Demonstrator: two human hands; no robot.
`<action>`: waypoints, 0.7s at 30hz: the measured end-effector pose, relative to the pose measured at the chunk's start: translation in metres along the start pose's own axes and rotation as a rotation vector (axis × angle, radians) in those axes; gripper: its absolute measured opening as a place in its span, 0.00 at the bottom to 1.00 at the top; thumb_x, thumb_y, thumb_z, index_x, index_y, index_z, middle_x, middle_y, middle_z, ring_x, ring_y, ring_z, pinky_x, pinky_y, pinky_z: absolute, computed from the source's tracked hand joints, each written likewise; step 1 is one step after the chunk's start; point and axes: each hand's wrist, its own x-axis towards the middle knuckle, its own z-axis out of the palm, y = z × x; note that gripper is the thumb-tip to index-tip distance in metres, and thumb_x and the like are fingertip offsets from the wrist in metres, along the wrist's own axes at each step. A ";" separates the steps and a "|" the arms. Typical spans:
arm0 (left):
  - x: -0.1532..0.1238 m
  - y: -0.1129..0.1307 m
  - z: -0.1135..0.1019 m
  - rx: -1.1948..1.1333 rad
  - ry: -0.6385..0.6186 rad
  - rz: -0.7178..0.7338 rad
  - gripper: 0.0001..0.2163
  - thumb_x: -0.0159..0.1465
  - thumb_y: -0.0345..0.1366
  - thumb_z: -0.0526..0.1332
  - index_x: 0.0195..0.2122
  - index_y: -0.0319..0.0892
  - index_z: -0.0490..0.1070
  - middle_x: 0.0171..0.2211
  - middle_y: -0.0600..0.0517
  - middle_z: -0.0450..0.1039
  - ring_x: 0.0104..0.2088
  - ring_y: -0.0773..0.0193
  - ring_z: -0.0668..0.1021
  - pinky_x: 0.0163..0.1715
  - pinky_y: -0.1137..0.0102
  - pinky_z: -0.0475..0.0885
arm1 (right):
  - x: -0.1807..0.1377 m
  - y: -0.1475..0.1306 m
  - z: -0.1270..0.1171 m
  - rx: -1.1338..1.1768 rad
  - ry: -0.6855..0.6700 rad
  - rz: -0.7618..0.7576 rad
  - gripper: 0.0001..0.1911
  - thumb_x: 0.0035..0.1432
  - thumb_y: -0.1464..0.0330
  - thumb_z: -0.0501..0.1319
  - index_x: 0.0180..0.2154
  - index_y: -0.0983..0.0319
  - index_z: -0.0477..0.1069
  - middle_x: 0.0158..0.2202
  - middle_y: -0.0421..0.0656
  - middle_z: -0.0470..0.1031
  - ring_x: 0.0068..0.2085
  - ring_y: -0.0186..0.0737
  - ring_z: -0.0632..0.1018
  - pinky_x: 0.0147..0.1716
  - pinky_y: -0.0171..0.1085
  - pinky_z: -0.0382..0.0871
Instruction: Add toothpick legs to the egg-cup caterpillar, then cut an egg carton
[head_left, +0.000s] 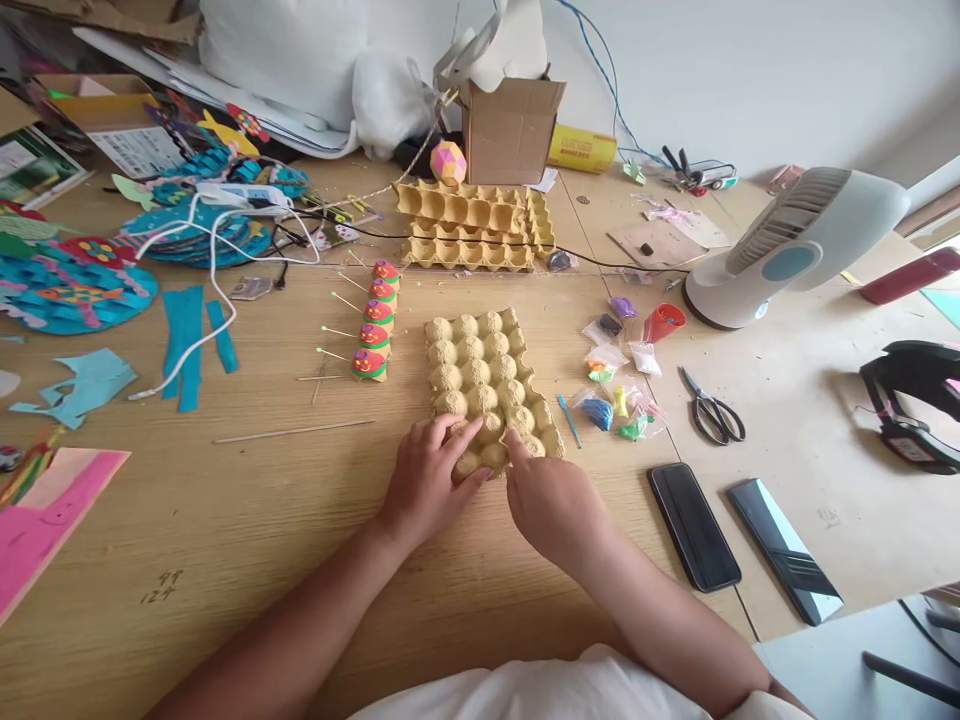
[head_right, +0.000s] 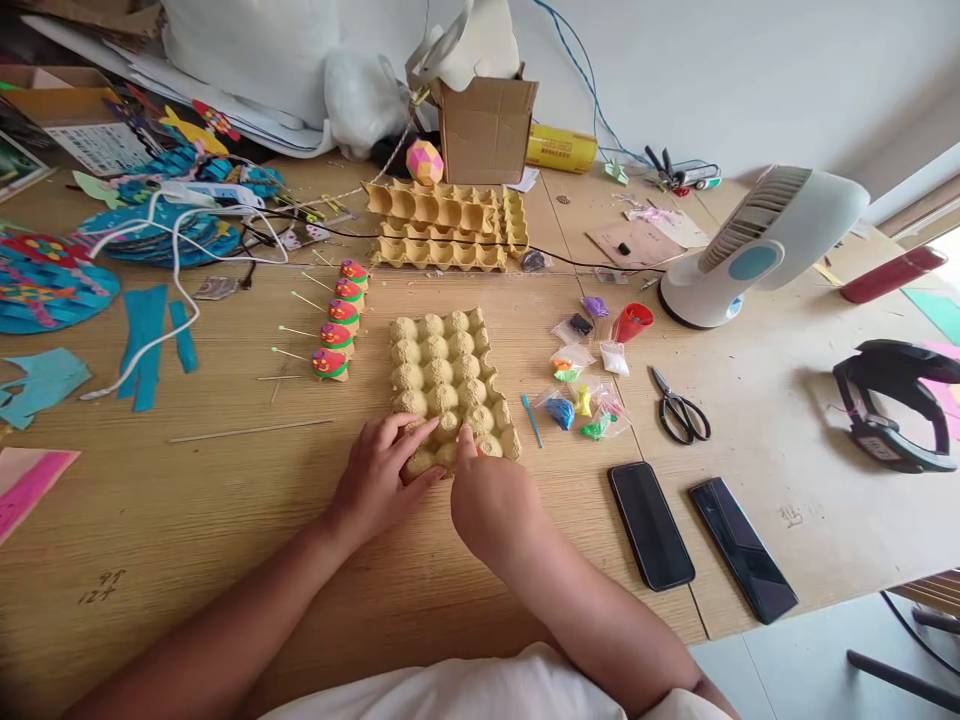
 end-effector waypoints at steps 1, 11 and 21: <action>0.000 0.000 0.000 0.004 -0.004 -0.007 0.27 0.65 0.49 0.64 0.64 0.49 0.66 0.57 0.44 0.66 0.54 0.48 0.70 0.56 0.52 0.68 | -0.001 0.001 0.001 -0.003 0.004 -0.004 0.33 0.69 0.71 0.49 0.72 0.73 0.47 0.34 0.53 0.83 0.33 0.47 0.83 0.28 0.38 0.70; 0.000 0.000 0.000 0.021 -0.008 -0.002 0.27 0.65 0.50 0.63 0.64 0.48 0.67 0.57 0.44 0.65 0.53 0.48 0.70 0.56 0.52 0.68 | 0.001 -0.001 0.002 -0.026 0.019 -0.012 0.33 0.69 0.70 0.48 0.71 0.74 0.47 0.33 0.52 0.83 0.33 0.48 0.83 0.27 0.40 0.71; 0.000 0.000 0.002 0.016 -0.018 0.001 0.27 0.65 0.50 0.62 0.64 0.47 0.66 0.57 0.43 0.65 0.53 0.48 0.69 0.56 0.51 0.68 | 0.003 -0.001 -0.002 -0.040 0.014 -0.007 0.33 0.69 0.70 0.48 0.72 0.74 0.46 0.35 0.55 0.83 0.35 0.48 0.83 0.28 0.38 0.71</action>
